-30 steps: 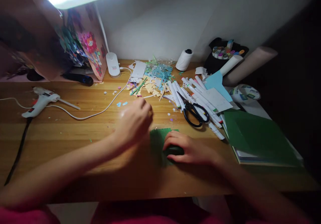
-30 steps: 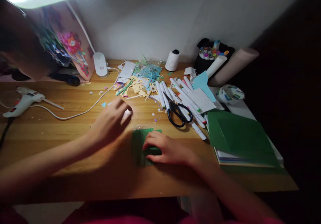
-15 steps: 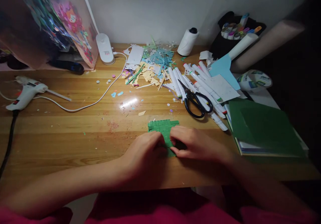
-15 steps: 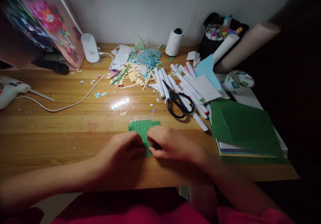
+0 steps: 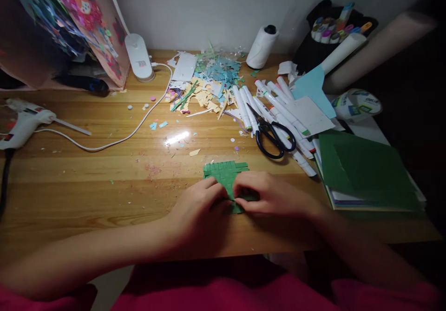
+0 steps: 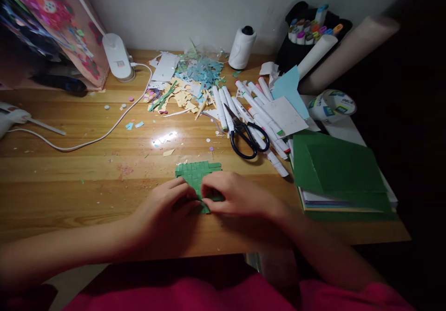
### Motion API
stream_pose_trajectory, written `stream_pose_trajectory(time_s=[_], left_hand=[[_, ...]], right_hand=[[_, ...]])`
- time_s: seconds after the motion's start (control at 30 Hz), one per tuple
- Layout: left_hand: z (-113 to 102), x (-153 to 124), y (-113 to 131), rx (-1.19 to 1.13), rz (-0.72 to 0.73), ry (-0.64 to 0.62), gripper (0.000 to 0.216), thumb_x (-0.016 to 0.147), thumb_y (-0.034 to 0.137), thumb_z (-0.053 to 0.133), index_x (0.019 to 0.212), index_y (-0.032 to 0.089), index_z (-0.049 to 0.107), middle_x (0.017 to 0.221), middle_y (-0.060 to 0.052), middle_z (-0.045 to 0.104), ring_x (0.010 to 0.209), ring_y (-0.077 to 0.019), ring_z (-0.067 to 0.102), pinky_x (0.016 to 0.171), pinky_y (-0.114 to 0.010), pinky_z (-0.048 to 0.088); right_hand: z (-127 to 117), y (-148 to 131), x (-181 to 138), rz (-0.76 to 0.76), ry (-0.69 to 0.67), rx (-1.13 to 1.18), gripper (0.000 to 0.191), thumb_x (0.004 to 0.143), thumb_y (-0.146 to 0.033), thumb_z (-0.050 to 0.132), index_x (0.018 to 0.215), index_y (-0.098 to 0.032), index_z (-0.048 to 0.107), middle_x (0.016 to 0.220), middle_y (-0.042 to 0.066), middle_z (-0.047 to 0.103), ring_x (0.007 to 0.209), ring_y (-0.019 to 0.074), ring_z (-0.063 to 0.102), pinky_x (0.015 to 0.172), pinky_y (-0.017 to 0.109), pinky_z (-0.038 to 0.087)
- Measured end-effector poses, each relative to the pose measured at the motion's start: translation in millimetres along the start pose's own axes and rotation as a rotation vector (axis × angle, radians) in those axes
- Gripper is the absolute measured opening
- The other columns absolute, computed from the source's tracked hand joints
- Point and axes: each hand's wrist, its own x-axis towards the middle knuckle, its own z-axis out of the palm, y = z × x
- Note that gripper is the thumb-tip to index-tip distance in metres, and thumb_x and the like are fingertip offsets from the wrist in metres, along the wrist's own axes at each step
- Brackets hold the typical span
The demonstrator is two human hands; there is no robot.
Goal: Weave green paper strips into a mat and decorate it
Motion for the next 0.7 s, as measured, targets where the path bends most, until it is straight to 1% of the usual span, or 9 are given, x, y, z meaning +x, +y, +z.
stream_pose_trajectory(time_s=[0.03,0.1,0.17,0.23,0.3,0.37,0.43,0.57,0.7], left_hand=[[0.6,-0.1,0.9,0.024,0.007,0.001,0.010,0.089,0.025,0.055,0.084,0.016,0.058,0.085,-0.004,0.057,0.075,-0.0152,0.053,0.066,-0.027,0.044],[1.5,0.3,3.3,0.072,0.011,0.006,0.016,0.088,0.031,0.056,0.083,0.016,0.057,0.082,-0.004,0.056,0.073,-0.0161,0.052,0.064,-0.028,0.044],[1.6,1.7,5.9,0.106,-0.001,0.000,0.016,0.088,0.030,0.054,0.083,0.015,0.055,0.081,-0.004,0.056,0.072,-0.0165,0.052,0.064,-0.029,0.044],[0.7,3.2,8.1,0.131,-0.014,-0.010,0.014,0.090,0.025,0.048,0.083,0.015,0.055,0.081,-0.005,0.056,0.071,-0.0167,0.051,0.065,-0.030,0.045],[-0.8,4.1,9.4,0.140,-0.013,-0.021,0.015,0.091,0.020,0.042,0.085,0.014,0.055,0.081,-0.006,0.056,0.072,-0.0170,0.051,0.066,-0.031,0.045],[-2.4,4.2,9.8,0.122,-0.004,-0.028,0.016,0.091,0.018,0.039,0.085,0.014,0.054,0.081,-0.007,0.056,0.073,-0.0172,0.051,0.066,-0.031,0.045],[-3.7,3.7,9.9,0.095,-0.004,-0.033,0.017,0.091,0.018,0.039,0.084,0.014,0.053,0.081,-0.007,0.056,0.073,-0.0172,0.050,0.066,-0.031,0.045],[-5.4,2.9,9.7,0.050,-0.013,-0.035,0.016,0.091,0.019,0.038,0.084,0.015,0.052,0.083,-0.007,0.056,0.075,-0.0175,0.052,0.068,-0.032,0.046],[-5.7,3.7,8.8,0.046,-0.019,-0.045,0.016,0.091,0.019,0.039,0.083,0.015,0.052,0.082,-0.007,0.055,0.074,-0.0174,0.051,0.067,-0.032,0.046]], right_hand=[[-1.0,-0.8,-0.1,0.019,-0.005,0.064,0.002,0.084,-0.018,0.055,0.083,-0.018,0.057,0.077,0.000,0.060,0.068,0.0123,0.053,0.063,0.024,0.040],[-3.0,-1.7,-0.6,0.040,-0.034,0.210,0.008,0.088,-0.025,0.052,0.087,-0.018,0.057,0.077,0.000,0.060,0.066,0.0110,0.054,0.060,0.023,0.042],[-4.2,-1.5,-1.4,0.028,-0.052,0.295,0.017,0.087,-0.033,0.058,0.092,-0.018,0.056,0.083,0.001,0.061,0.072,0.0118,0.057,0.064,0.023,0.045],[-3.4,-0.4,-1.8,0.013,-0.026,0.262,0.031,0.078,-0.038,0.069,0.097,-0.018,0.053,0.091,0.002,0.061,0.081,0.0141,0.058,0.071,0.025,0.046],[-0.7,1.0,-1.4,0.007,0.023,0.146,0.040,0.071,-0.035,0.075,0.098,-0.018,0.051,0.094,0.003,0.059,0.085,0.0159,0.055,0.073,0.027,0.045],[3.2,1.7,-0.3,-0.007,0.053,0.036,0.036,0.071,-0.028,0.075,0.095,-0.018,0.050,0.092,0.003,0.057,0.085,0.0166,0.052,0.073,0.028,0.044],[7.0,1.4,1.0,-0.031,0.067,-0.024,0.031,0.071,-0.022,0.073,0.091,-0.018,0.050,0.090,0.003,0.055,0.084,0.0164,0.050,0.073,0.028,0.042],[10.6,0.4,3.0,-0.052,0.097,-0.033,0.021,0.074,-0.016,0.065,0.087,-0.019,0.049,0.085,0.002,0.055,0.081,0.0153,0.049,0.071,0.027,0.041],[8.4,2.0,3.1,-0.066,0.089,-0.018,0.015,0.076,-0.016,0.062,0.087,-0.019,0.051,0.085,0.002,0.056,0.081,0.0153,0.049,0.072,0.028,0.041]])
